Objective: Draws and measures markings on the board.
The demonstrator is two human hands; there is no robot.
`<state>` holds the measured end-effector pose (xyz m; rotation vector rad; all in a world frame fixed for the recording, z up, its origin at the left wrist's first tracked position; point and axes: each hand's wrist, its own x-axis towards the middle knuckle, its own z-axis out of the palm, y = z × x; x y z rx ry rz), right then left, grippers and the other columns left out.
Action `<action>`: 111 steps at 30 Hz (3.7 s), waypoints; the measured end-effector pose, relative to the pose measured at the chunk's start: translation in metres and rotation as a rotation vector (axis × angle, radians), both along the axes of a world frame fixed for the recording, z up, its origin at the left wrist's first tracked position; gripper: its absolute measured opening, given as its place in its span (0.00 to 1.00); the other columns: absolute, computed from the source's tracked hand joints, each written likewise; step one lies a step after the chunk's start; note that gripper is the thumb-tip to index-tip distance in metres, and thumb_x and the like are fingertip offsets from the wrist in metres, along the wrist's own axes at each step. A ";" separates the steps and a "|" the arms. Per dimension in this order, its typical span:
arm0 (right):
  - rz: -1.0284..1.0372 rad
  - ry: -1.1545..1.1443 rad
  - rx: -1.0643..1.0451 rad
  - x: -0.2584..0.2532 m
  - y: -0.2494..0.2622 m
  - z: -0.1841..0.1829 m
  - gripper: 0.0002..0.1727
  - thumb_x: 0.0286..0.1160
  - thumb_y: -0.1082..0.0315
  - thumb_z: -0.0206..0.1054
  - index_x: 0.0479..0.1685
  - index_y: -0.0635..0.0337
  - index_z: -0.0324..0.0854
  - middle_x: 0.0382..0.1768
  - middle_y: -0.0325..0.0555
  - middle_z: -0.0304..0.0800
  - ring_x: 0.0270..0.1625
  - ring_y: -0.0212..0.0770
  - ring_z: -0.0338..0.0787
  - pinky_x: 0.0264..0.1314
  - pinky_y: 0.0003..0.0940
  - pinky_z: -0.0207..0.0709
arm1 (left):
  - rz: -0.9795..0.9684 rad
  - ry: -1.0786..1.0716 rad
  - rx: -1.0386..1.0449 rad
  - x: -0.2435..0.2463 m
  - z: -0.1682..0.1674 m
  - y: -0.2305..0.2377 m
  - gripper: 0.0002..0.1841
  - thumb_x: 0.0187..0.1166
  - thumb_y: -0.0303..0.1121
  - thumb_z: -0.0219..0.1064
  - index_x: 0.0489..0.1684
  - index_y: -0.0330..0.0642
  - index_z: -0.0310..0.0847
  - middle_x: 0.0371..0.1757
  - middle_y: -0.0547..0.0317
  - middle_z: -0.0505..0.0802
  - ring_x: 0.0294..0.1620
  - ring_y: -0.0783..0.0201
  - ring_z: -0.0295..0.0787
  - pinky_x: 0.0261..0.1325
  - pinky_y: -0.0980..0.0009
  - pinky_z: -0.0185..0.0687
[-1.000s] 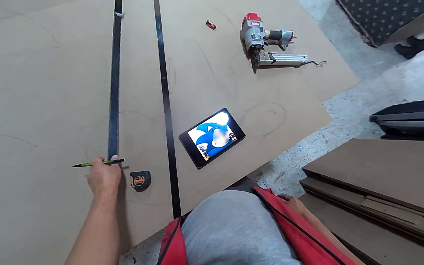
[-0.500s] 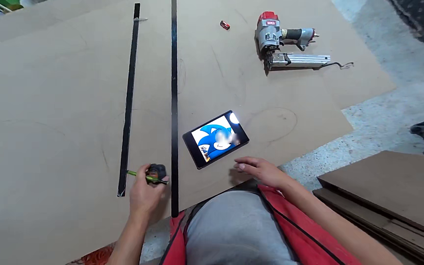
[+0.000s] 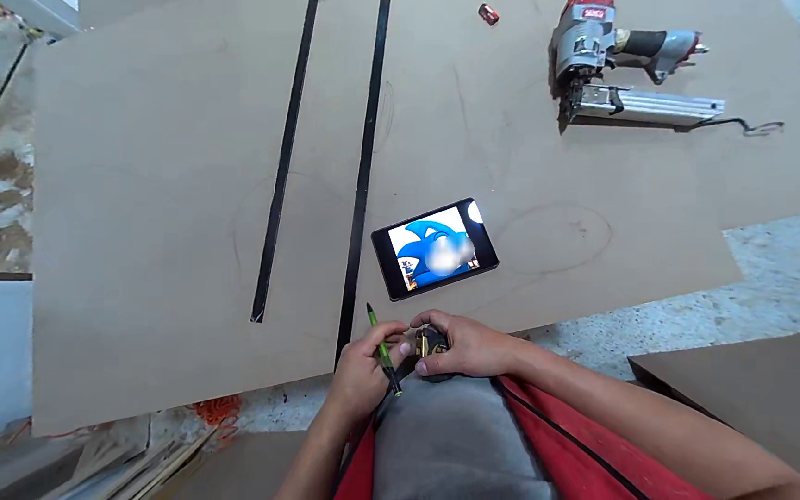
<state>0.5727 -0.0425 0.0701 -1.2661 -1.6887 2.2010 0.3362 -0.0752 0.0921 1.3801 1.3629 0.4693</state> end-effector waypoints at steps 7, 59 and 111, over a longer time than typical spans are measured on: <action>0.069 -0.014 0.158 -0.045 0.001 -0.001 0.48 0.67 0.33 0.74 0.86 0.47 0.65 0.48 0.44 0.92 0.48 0.38 0.91 0.56 0.45 0.85 | -0.053 -0.152 -0.178 -0.034 0.006 0.013 0.13 0.76 0.36 0.75 0.56 0.48 0.87 0.33 0.60 0.95 0.32 0.65 0.91 0.38 0.69 0.89; -0.693 -0.849 0.822 -0.091 -0.043 -0.140 0.18 0.84 0.59 0.61 0.65 0.41 0.92 0.37 0.37 0.98 0.43 0.35 0.97 0.47 0.40 0.90 | -0.282 0.496 0.663 -0.184 -0.198 0.082 0.28 0.89 0.51 0.51 0.76 0.39 0.75 0.91 0.52 0.70 0.95 0.54 0.56 0.95 0.49 0.47; -0.760 -0.851 0.762 -0.092 -0.042 -0.137 0.18 0.84 0.60 0.62 0.65 0.43 0.92 0.39 0.38 0.99 0.42 0.35 0.97 0.46 0.41 0.90 | -0.278 0.493 0.689 -0.183 -0.198 0.082 0.27 0.89 0.48 0.52 0.76 0.39 0.76 0.90 0.51 0.71 0.94 0.53 0.58 0.94 0.48 0.48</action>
